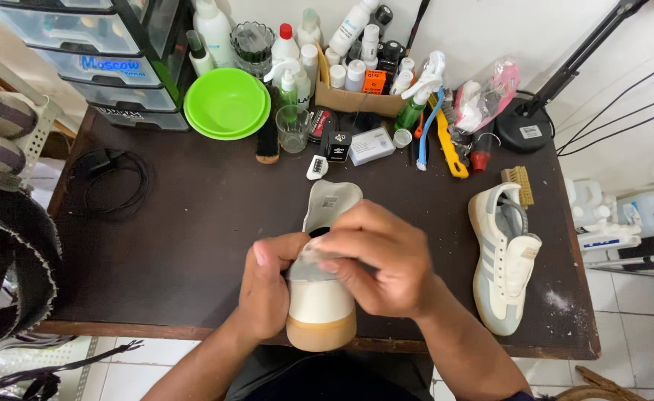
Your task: The person scrubs the upper and collar of a white sneaker with a small brush, then uses a sponge to wipe the same areas. The person rotates the shoe to access different sides and continues scrubbing and wiping throughout the clip.
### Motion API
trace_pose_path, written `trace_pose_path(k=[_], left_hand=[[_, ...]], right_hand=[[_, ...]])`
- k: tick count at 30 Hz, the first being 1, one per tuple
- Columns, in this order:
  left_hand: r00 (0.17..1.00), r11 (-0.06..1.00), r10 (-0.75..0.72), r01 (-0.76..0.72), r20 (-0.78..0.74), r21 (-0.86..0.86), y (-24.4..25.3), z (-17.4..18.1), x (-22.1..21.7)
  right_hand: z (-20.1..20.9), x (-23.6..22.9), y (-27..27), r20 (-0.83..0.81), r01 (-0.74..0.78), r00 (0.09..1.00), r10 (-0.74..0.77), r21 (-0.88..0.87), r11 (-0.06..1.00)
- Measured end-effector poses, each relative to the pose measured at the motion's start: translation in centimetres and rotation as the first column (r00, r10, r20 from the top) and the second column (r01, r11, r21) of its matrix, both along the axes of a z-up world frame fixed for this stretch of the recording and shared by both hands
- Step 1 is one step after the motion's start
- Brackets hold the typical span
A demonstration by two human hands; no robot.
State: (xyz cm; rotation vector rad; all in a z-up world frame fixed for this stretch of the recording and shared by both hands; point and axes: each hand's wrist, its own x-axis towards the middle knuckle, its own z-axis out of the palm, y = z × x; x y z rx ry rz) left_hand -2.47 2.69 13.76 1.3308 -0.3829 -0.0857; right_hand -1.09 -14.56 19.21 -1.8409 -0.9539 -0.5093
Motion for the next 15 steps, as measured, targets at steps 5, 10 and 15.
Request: trace_pose_path(k=[5,10,15], left_hand=[[0.972,0.975,0.056,-0.102,0.229,0.197,1.2,-1.0,-0.4],[0.857,0.985,-0.042,-0.052,0.514,0.167,-0.2,0.4,-0.7],[0.692,0.921,0.053,-0.312,0.720,0.233,-0.4,0.3,0.0]], right_hand=[[-1.9,0.6,-2.7,-0.029,0.000,1.000,0.000,0.003,1.000],[0.2,-1.6,-2.8,-0.085,0.085,0.993,-0.081,0.056,0.995],[-0.9,-0.4,-2.3,0.095,0.081,0.993,-0.072,-0.095,0.992]])
